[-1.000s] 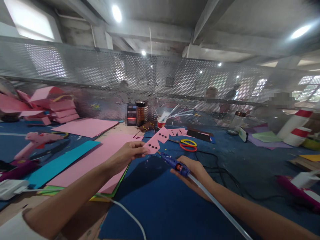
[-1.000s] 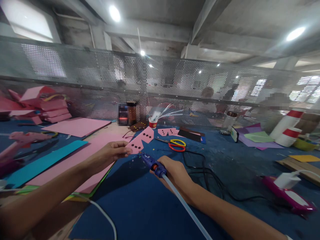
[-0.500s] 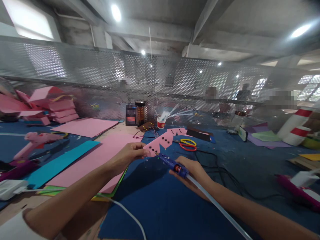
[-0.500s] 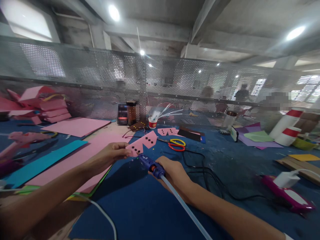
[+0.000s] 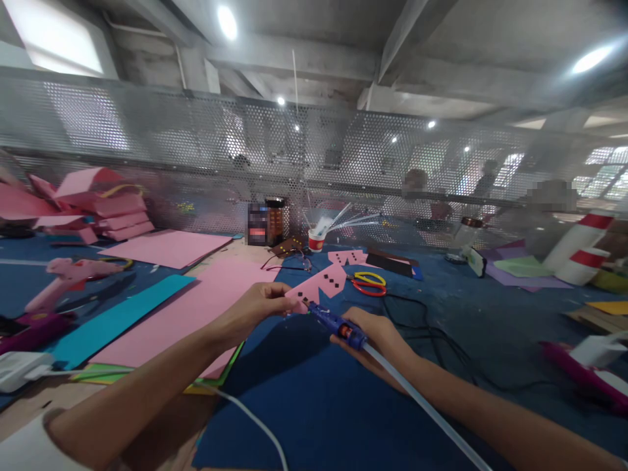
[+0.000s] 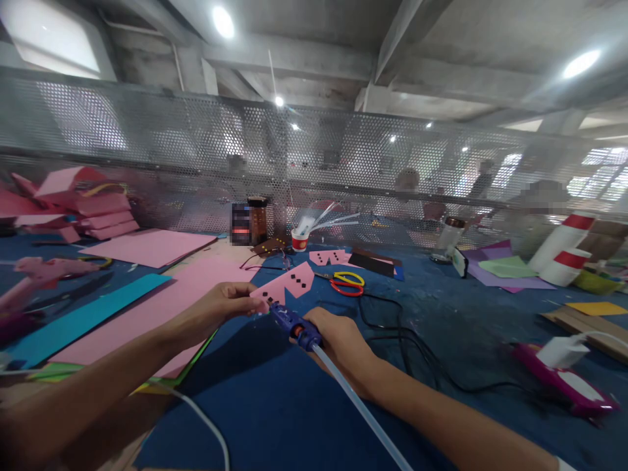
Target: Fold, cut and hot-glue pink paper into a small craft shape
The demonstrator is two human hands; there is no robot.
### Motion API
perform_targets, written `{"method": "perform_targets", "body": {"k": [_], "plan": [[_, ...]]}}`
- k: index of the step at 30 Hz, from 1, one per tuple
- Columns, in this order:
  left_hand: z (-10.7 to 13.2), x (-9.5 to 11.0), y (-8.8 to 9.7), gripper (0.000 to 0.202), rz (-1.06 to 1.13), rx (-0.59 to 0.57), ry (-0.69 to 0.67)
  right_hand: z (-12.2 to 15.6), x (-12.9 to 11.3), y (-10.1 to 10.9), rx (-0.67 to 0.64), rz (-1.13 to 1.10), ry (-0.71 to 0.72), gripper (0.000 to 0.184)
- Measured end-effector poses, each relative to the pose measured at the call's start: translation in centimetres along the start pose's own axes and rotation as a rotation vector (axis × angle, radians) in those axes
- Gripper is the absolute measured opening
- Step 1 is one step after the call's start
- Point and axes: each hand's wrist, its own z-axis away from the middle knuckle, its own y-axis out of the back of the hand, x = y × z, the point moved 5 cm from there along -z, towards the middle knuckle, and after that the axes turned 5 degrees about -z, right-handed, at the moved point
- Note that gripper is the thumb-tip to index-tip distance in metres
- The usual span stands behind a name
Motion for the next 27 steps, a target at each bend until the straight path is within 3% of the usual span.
{"method": "perform_targets", "body": {"k": [27], "plan": [[-0.13,-0.34,0.11,0.024,-0.001,-0.022,-0.006,-0.06,0.47,-0.21,0.024,0.033,-0.011,0.014]]}}
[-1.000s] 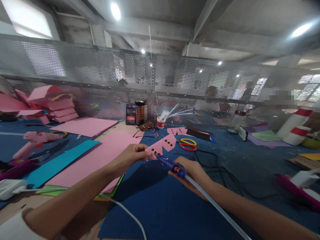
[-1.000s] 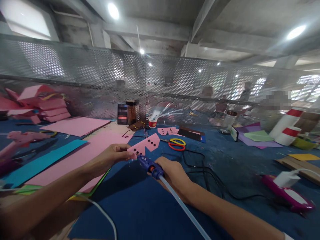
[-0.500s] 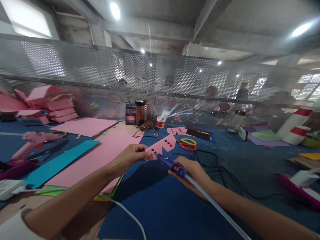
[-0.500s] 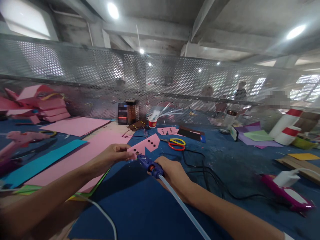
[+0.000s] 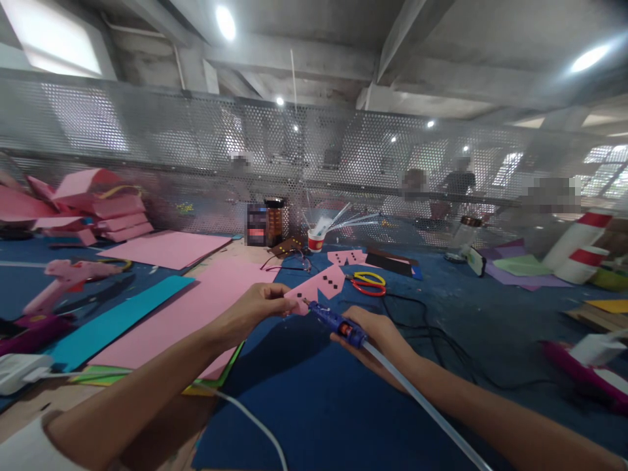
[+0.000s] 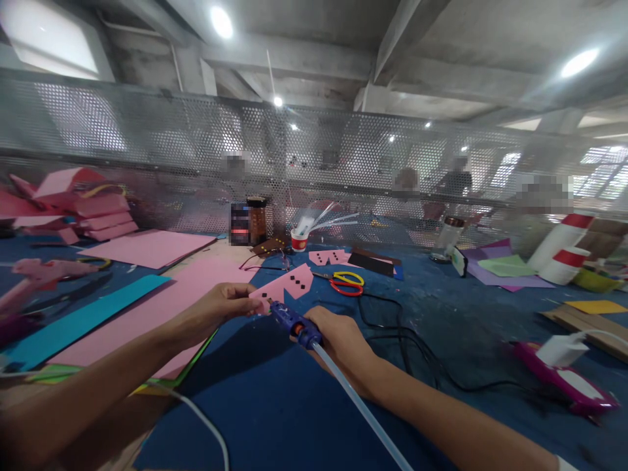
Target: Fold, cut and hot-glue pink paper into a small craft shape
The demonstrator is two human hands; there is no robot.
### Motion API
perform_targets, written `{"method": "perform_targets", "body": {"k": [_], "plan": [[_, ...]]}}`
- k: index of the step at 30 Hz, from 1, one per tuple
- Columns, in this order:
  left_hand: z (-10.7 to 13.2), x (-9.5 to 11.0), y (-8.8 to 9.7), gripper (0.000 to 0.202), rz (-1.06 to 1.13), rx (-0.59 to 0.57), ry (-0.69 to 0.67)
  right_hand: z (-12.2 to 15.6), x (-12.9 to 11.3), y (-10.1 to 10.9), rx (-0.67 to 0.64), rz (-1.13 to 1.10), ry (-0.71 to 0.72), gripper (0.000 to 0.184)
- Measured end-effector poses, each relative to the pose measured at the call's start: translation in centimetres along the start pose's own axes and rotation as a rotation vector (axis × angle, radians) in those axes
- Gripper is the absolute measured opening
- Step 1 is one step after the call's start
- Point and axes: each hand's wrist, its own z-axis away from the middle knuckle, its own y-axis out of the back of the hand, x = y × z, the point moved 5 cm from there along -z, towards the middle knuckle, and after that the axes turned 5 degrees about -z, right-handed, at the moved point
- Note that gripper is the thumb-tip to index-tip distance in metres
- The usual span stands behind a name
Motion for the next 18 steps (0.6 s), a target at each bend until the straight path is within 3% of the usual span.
{"method": "perform_targets", "body": {"k": [18], "plan": [[0.05,0.14,0.00,0.024,-0.001,-0.005,0.016,0.12,0.19,-0.11,-0.004,0.006,-0.007,0.016]]}}
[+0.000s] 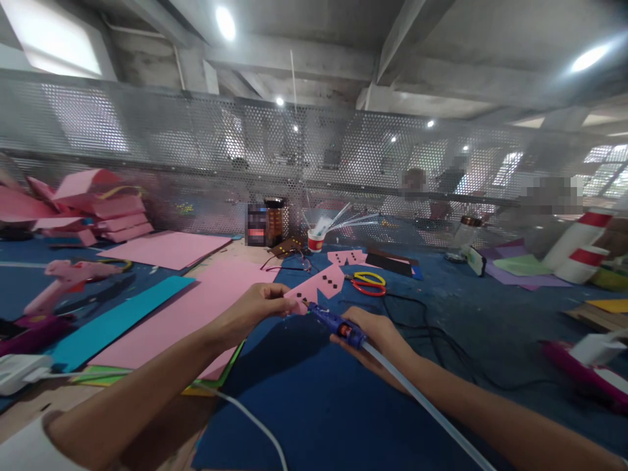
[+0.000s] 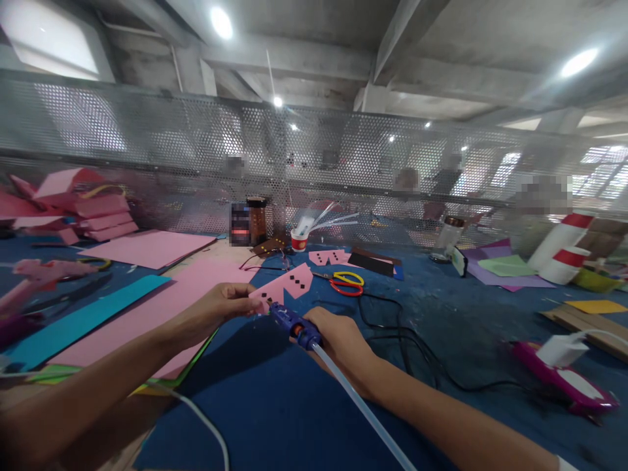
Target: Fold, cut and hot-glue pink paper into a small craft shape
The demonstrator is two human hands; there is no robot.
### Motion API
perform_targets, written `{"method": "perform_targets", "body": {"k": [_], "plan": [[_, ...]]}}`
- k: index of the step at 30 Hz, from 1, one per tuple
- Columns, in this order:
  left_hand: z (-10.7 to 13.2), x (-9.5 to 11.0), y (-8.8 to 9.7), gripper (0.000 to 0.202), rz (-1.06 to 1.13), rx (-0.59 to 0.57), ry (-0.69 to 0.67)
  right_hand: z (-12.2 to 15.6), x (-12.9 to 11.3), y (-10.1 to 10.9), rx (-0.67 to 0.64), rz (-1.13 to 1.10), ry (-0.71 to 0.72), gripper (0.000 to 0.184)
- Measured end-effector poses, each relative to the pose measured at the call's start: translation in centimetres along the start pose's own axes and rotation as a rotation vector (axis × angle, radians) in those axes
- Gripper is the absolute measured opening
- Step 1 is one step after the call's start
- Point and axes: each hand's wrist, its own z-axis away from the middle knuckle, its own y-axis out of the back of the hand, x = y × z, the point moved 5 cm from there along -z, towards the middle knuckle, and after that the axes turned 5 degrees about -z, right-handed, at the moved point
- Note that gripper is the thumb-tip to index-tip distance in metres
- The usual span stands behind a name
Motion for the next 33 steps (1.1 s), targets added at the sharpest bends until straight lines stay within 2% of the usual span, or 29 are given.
{"method": "perform_targets", "body": {"k": [33], "plan": [[-0.14,-0.30,0.03,0.027,0.000,-0.017,-0.005,-0.12,0.27,-0.17,0.000,-0.017,-0.009,0.017]]}}
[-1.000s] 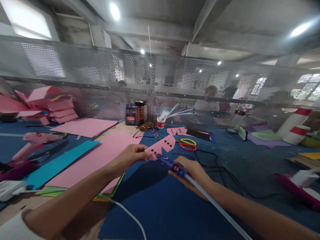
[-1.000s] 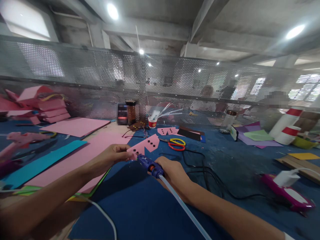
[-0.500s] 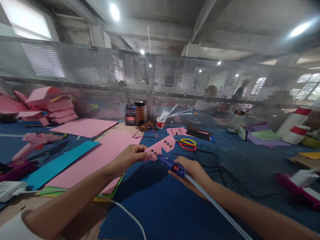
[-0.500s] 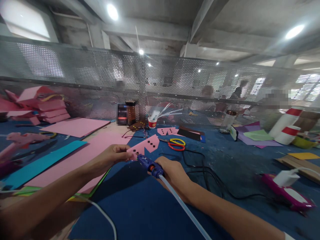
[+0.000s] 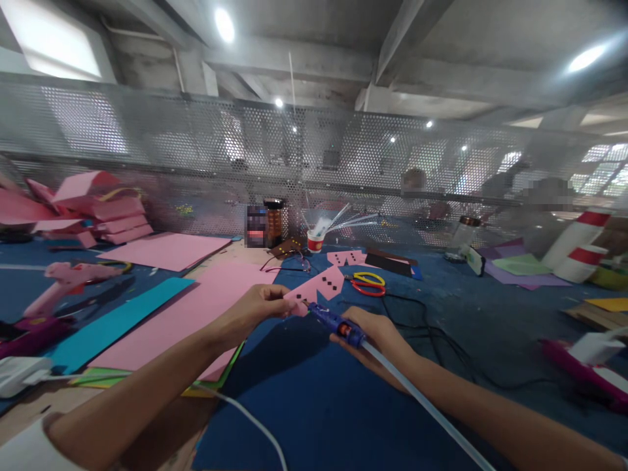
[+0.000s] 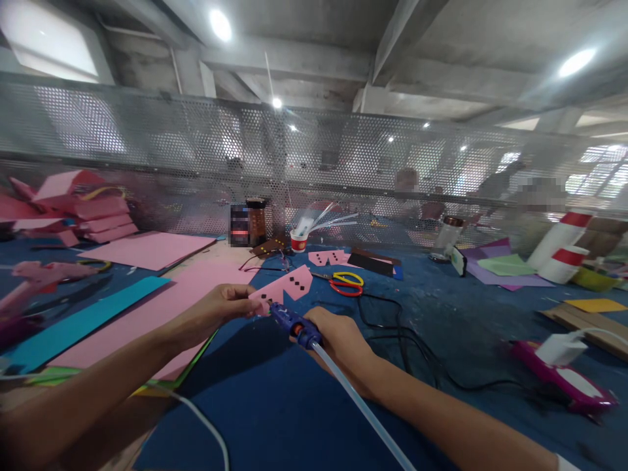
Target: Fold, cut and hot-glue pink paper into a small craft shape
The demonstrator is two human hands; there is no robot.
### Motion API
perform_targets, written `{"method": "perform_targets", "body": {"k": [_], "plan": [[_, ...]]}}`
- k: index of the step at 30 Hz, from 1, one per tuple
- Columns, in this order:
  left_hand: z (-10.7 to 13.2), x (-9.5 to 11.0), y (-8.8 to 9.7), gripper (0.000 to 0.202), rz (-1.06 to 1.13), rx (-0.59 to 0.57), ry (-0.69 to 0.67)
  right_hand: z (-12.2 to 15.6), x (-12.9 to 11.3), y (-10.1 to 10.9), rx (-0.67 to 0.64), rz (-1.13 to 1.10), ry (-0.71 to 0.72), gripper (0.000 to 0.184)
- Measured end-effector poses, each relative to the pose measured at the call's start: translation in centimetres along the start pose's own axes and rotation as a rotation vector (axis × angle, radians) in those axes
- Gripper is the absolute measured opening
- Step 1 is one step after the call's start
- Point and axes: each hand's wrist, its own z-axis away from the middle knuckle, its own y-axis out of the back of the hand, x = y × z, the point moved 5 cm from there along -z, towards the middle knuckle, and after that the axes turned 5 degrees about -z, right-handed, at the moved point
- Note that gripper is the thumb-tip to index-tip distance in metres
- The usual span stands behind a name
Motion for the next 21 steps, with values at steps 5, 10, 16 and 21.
{"method": "perform_targets", "body": {"k": [5,10,16,21], "plan": [[-0.4,-0.8,0.4,0.028,0.047,0.034,0.042,-0.3,-0.1,0.6,0.114,-0.022,-0.020,0.020],[-0.6,-1.2,0.6,0.028,0.065,0.037,0.052,-0.3,0.2,0.9,0.122,-0.050,-0.073,0.022],[-0.9,-1.7,0.8,0.030,0.080,0.036,0.054,-0.3,0.3,1.0,0.117,-0.056,-0.080,0.023],[-0.9,-1.7,0.8,0.027,0.104,0.031,0.058,-0.1,0.1,0.8,0.097,-0.052,-0.047,0.021]]}}
